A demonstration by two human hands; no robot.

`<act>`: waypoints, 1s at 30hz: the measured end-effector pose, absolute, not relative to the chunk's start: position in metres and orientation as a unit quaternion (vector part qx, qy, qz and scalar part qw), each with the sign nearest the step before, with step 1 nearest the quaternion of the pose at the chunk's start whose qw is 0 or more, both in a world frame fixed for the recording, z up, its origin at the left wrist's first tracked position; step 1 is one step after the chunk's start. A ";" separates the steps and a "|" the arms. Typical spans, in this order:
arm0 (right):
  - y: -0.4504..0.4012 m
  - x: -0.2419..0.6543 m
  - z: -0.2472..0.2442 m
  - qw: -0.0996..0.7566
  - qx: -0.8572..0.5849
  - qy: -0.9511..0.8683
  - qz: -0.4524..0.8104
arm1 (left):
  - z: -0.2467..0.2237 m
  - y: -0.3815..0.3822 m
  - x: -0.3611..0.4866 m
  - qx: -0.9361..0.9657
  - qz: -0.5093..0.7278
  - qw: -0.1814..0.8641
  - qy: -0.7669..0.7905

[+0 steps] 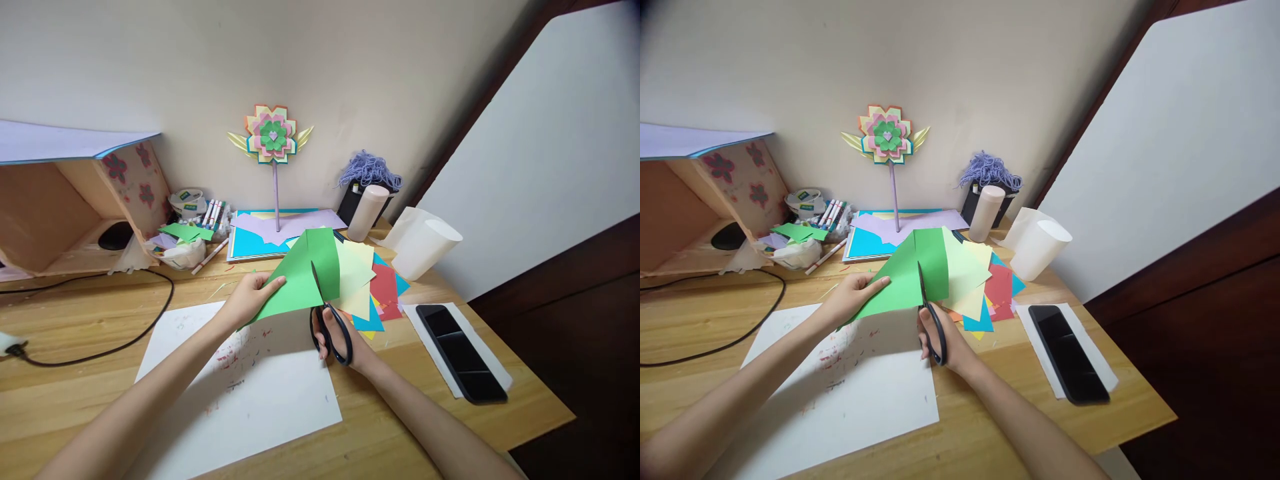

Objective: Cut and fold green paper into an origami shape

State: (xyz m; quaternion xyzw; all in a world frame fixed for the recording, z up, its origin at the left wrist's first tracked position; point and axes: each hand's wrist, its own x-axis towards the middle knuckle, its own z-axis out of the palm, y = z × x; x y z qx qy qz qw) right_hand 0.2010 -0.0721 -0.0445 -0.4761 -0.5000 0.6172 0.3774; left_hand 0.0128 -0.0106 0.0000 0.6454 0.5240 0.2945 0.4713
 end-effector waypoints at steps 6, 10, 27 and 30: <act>-0.072 0.203 -0.055 0.389 -0.477 -0.494 0.614 | 0.002 -0.012 0.015 0.637 0.299 0.475 0.529; -0.072 0.205 -0.056 0.390 -0.485 -0.500 0.602 | 0.001 -0.011 0.013 0.637 0.293 0.485 0.523; -0.079 0.203 -0.057 0.349 -0.471 -0.534 0.610 | -0.006 -0.015 0.017 0.716 0.310 0.358 0.514; -0.079 0.202 -0.055 0.350 -0.475 -0.542 0.598 | -0.005 -0.016 0.019 0.714 0.311 0.364 0.510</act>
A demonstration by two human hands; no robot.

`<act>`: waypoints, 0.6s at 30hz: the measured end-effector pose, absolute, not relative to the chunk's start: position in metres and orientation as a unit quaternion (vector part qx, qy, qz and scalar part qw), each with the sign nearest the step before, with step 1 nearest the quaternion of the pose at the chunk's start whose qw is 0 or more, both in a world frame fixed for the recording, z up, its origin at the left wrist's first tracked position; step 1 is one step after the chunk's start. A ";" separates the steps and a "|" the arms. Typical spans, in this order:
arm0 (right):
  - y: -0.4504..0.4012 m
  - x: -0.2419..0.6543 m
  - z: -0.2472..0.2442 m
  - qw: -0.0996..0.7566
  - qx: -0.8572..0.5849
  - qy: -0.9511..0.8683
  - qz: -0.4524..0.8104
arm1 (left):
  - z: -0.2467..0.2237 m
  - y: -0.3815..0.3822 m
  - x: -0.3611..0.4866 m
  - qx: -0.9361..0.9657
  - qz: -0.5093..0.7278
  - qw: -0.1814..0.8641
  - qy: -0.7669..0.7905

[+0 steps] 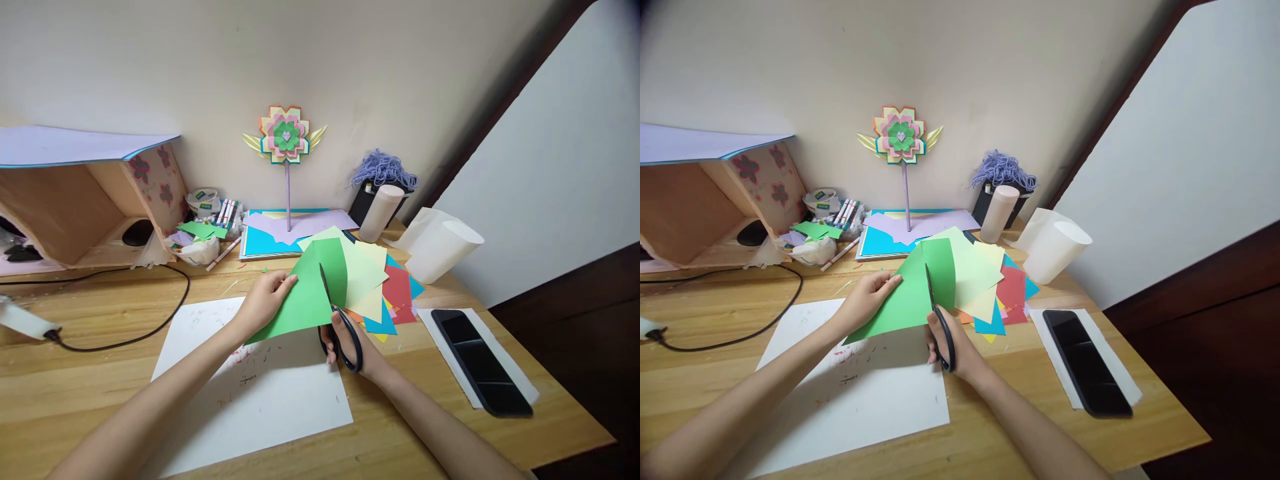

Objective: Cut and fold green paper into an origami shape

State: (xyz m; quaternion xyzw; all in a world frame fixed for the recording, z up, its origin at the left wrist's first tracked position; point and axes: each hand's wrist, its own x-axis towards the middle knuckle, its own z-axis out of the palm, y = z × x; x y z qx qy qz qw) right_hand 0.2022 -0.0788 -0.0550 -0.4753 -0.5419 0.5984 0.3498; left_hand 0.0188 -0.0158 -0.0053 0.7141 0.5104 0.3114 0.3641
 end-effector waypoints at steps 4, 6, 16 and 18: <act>-0.080 0.200 -0.057 0.363 -0.478 -0.524 0.605 | -0.007 -0.016 0.018 0.707 0.316 0.376 0.510; -0.079 0.200 -0.060 0.368 -0.479 -0.512 0.610 | -0.007 -0.015 0.018 0.704 0.319 0.377 0.510; -0.078 0.200 -0.060 0.371 -0.463 -0.525 0.610 | -0.008 -0.015 0.018 0.692 0.309 0.409 0.508; -0.078 0.200 -0.061 0.373 -0.462 -0.530 0.606 | -0.008 -0.017 0.019 0.693 0.295 0.423 0.504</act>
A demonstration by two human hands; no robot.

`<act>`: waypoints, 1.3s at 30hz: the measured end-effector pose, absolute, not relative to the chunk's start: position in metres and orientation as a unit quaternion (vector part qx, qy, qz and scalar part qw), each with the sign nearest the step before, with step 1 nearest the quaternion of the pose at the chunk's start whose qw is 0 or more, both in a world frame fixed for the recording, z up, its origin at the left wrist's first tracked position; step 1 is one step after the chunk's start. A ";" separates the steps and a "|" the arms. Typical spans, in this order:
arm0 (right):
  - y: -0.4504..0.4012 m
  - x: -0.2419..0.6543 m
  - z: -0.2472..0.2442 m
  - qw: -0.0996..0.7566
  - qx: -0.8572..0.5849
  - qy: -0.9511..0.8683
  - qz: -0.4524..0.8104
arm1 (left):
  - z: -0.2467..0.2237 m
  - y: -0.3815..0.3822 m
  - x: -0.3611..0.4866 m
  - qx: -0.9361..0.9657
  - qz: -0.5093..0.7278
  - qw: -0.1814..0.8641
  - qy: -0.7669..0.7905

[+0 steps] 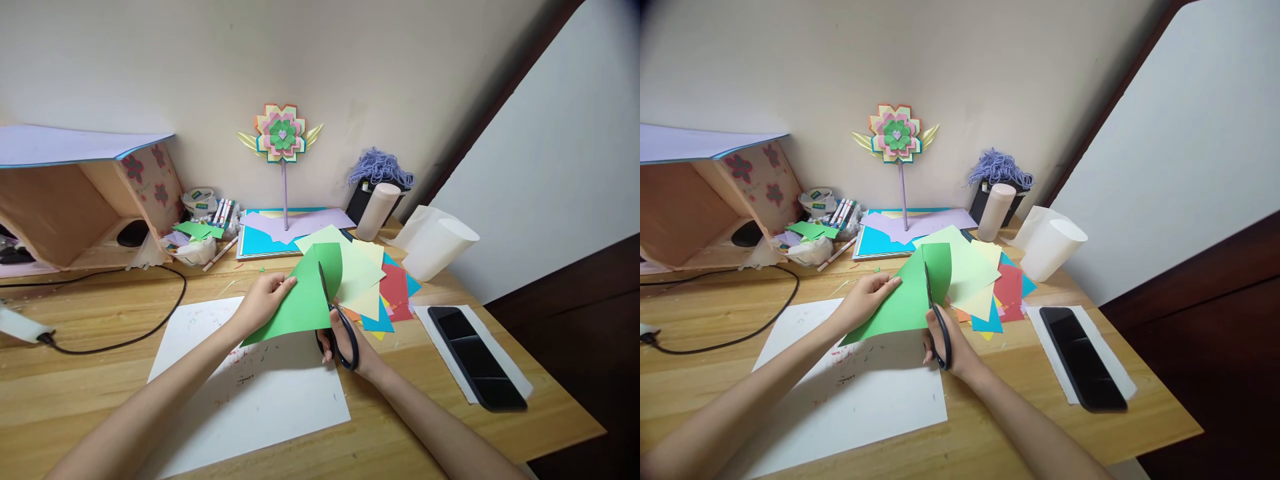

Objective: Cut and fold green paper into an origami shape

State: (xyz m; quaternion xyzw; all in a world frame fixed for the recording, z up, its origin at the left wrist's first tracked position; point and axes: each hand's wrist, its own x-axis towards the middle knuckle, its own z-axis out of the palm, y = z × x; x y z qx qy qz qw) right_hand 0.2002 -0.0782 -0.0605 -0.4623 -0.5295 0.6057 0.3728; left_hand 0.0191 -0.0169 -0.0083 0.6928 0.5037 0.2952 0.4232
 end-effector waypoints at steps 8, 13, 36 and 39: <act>-0.079 0.200 -0.059 0.379 -0.477 -0.539 0.582 | -0.005 -0.021 0.022 0.680 0.288 0.452 0.501; -0.079 0.199 -0.060 0.391 -0.480 -0.520 0.589 | -0.007 -0.020 0.022 0.675 0.290 0.457 0.501; -0.087 0.191 -0.045 0.306 -0.434 -0.572 0.625 | -0.014 -0.020 0.025 0.644 0.351 0.466 0.495; -0.087 0.192 -0.046 0.318 -0.436 -0.586 0.604 | -0.015 -0.021 0.027 0.647 0.355 0.460 0.494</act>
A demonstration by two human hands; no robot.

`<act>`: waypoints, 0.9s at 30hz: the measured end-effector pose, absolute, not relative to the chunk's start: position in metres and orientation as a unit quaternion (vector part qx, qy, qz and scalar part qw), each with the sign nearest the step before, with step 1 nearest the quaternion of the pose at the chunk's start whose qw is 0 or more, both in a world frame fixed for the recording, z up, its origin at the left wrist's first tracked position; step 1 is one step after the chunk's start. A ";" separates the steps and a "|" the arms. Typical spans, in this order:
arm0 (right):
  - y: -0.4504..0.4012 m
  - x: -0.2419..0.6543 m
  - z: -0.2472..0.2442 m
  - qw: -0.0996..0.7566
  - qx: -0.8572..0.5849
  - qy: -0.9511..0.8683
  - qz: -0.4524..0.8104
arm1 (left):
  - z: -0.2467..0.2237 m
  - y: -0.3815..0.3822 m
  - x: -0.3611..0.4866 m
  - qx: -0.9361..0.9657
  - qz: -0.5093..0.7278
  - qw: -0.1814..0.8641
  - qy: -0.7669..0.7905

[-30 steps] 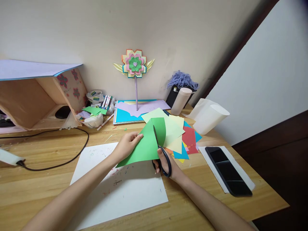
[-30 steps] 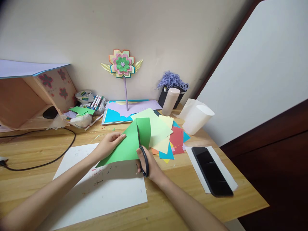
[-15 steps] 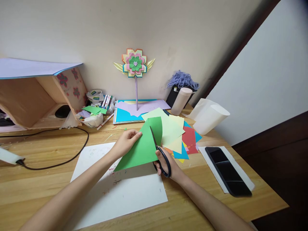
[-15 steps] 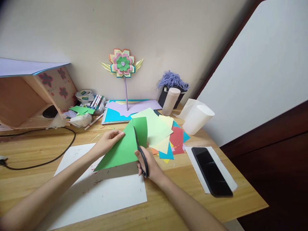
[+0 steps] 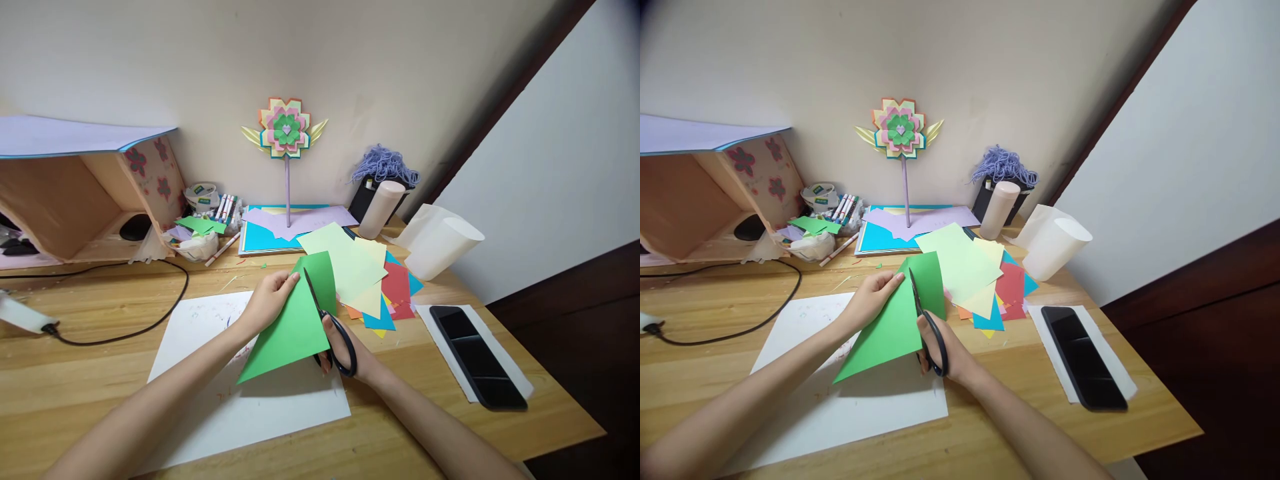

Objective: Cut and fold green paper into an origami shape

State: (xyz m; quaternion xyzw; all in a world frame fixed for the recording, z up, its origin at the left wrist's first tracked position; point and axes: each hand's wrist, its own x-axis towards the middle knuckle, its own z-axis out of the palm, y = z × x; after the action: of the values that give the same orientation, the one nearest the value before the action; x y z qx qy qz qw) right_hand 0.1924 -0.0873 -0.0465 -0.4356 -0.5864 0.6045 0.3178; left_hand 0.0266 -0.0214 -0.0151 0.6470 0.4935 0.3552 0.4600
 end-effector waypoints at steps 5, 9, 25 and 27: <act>-0.089 0.190 -0.051 0.329 -0.446 -0.577 0.600 | -0.016 -0.021 0.027 0.640 0.352 0.472 0.494; -0.088 0.188 -0.053 0.328 -0.461 -0.554 0.611 | -0.016 -0.021 0.027 0.637 0.355 0.470 0.498; -0.087 0.190 -0.051 0.337 -0.443 -0.599 0.576 | -0.016 -0.023 0.029 0.602 0.327 0.552 0.475; -0.088 0.189 -0.051 0.341 -0.445 -0.590 0.581 | -0.017 -0.023 0.029 0.600 0.328 0.554 0.475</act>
State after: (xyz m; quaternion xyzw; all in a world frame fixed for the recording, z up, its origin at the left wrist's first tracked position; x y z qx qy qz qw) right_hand 0.1887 -0.0878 -0.0511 -0.4455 -0.5896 0.5811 0.3410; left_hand 0.0289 -0.0229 -0.0170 0.6000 0.4749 0.3284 0.5538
